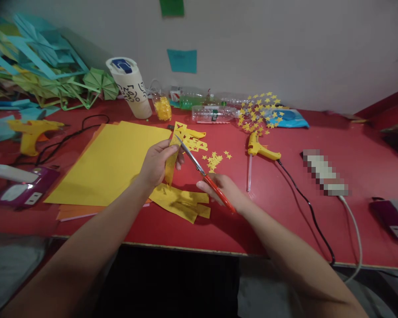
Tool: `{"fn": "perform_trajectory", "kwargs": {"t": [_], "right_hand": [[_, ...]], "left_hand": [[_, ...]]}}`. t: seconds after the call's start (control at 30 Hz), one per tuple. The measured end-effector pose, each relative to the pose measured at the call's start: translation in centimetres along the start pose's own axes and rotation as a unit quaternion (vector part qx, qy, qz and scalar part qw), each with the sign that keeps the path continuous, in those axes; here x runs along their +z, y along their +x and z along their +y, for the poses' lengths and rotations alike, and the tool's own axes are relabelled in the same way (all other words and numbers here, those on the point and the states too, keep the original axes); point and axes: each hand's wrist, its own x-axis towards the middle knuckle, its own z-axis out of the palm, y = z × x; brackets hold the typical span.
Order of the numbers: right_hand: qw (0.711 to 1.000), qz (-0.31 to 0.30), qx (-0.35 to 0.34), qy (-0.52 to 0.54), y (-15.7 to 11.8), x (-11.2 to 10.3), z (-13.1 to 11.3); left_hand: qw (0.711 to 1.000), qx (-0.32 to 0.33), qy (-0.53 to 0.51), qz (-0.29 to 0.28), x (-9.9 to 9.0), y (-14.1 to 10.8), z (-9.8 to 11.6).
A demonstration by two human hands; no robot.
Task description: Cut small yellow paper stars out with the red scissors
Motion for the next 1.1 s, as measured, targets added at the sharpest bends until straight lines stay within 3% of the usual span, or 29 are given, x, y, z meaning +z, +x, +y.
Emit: {"fn": "perform_trajectory", "kwargs": {"t": [1.1], "right_hand": [[0.997, 0.010, 0.028, 0.068, 0.25, 0.42, 0.56]], "left_hand": [[1.000, -0.007, 0.005, 0.007, 0.11, 0.00, 0.06]]}}
